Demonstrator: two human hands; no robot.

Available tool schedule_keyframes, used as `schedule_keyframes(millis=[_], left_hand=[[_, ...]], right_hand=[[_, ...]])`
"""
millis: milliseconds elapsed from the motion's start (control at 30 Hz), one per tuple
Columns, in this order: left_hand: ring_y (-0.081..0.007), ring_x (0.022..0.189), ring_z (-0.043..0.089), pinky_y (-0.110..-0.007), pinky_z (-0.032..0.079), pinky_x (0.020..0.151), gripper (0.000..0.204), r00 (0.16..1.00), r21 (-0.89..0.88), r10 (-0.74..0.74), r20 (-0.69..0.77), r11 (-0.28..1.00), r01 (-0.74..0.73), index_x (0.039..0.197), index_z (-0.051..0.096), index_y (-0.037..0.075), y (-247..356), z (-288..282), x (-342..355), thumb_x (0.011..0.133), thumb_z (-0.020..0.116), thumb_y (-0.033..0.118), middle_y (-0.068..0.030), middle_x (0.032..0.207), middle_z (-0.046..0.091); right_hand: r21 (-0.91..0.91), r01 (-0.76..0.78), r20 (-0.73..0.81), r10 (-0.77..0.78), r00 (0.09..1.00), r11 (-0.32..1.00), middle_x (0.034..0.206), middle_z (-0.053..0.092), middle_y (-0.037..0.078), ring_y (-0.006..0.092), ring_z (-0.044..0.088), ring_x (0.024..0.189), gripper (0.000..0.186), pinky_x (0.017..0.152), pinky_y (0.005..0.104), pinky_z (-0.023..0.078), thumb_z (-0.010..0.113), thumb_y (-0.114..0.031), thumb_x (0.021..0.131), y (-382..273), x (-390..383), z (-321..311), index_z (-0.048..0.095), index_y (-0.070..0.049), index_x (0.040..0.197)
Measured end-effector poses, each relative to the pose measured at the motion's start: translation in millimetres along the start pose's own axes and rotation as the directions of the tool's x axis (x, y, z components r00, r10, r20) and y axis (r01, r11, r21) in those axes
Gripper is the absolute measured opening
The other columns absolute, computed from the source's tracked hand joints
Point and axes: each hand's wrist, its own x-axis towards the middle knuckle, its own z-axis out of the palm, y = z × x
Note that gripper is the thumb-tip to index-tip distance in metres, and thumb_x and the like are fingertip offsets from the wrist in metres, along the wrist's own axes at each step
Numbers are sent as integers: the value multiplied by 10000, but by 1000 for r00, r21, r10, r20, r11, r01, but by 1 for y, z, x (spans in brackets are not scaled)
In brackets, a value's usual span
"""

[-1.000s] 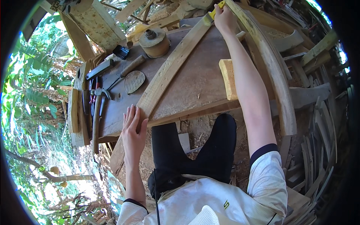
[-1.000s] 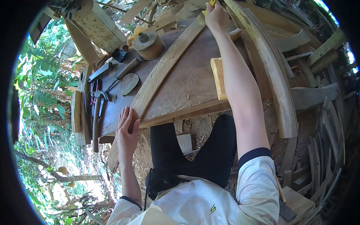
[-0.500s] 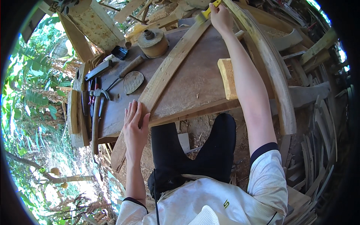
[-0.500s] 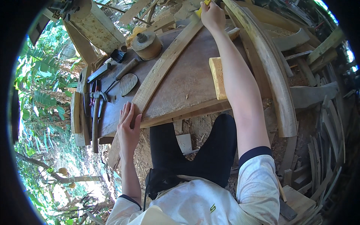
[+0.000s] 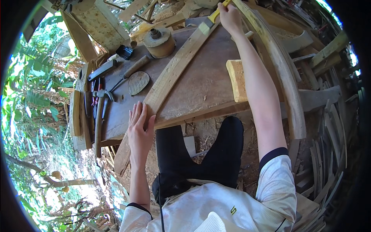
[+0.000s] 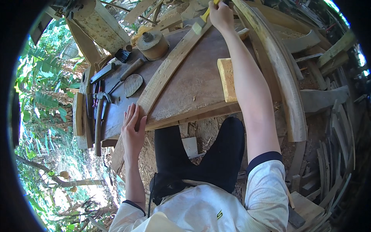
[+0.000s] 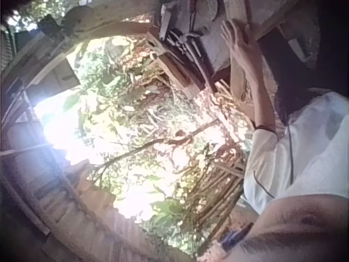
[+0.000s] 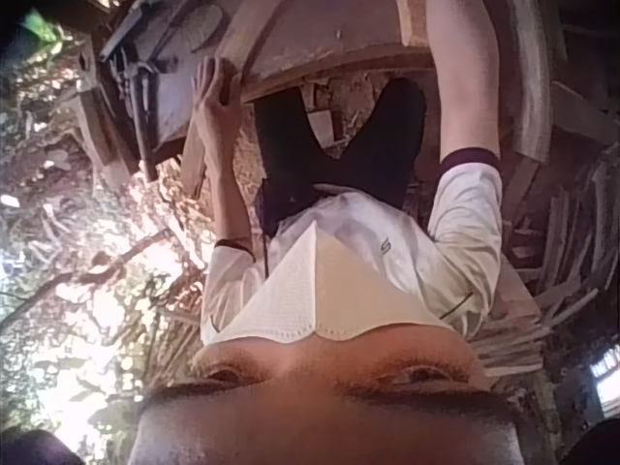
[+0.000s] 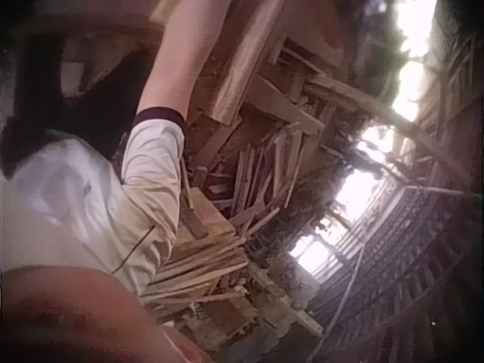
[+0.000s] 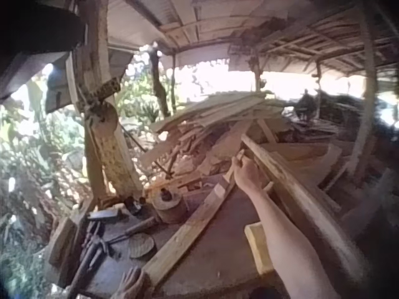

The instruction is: The person smooths a long wooden plank with a sanding block, then brushes off sawdust with a hand brush. The person then uses a chisel and hammer to carve a groove along the plank's edge. The plank remains on the workbench throughout.

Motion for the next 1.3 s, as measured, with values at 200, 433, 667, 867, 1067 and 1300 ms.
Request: schedule_keyframes(millis=[200, 433, 667, 867, 1067, 1300], left_hand=[[-423, 1457, 531, -525, 357, 1274, 438, 1000, -22, 22, -4, 1000, -22, 1424, 661, -24, 6, 7, 5, 1031, 689, 167, -260, 1526, 588], [-425, 1455, 532, -528, 364, 1269, 438, 1000, -7, 21, -5, 1000, -21, 1426, 659, -23, 2, 5, 1, 1033, 685, 169, -261, 1520, 593], [-433, 1454, 530, -531, 365, 1266, 445, 1000, -14, 29, -3, 999, -29, 1431, 656, -18, 4, 8, 3, 1036, 686, 184, -263, 1524, 589], [-435, 1454, 530, -532, 361, 1268, 441, 1000, 4, 16, -7, 1000, -16, 1427, 659, -19, 3, 6, 1, 1034, 688, 178, -264, 1525, 588], [-434, 1450, 535, -533, 360, 1270, 431, 1000, 10, 9, -11, 1000, -9, 1415, 667, -24, 3, 5, 2, 1034, 686, 178, -263, 1518, 594], [-434, 1464, 519, -524, 358, 1272, 450, 1000, 17, 0, -9, 1000, 1, 1432, 650, -26, 7, 7, 6, 1039, 686, 190, -265, 1527, 586]], right_hand=[[-18, 191, -148, -191, 970, 981, 1283, 729, 245, 439, 685, 1210, 586, 1002, 538, 551, 479, -503, 1114, 12, 7, -3, 670, -26, 1396], [156, 110, 113, -128, 985, 982, 1138, 770, 210, 398, 736, 1083, 456, 904, 508, 584, 515, -415, 1130, -1, 2, -12, 700, -21, 1268], [224, 192, 198, -237, 951, 956, 1026, 776, 196, 366, 762, 956, 441, 800, 478, 590, 555, -405, 1121, 8, 11, -14, 712, 3, 1172], [231, 219, 76, -242, 967, 948, 1005, 770, 217, 403, 751, 994, 449, 843, 501, 582, 569, -408, 1115, 1, 5, -6, 712, 11, 1193], [335, 93, 154, -152, 976, 937, 995, 764, 233, 432, 742, 994, 442, 850, 505, 580, 574, -388, 1111, -7, -7, -10, 705, 25, 1202], [195, 165, 20, -172, 985, 967, 979, 763, 230, 432, 734, 991, 422, 836, 516, 570, 575, -384, 1110, -5, -4, -3, 709, 15, 1152]])
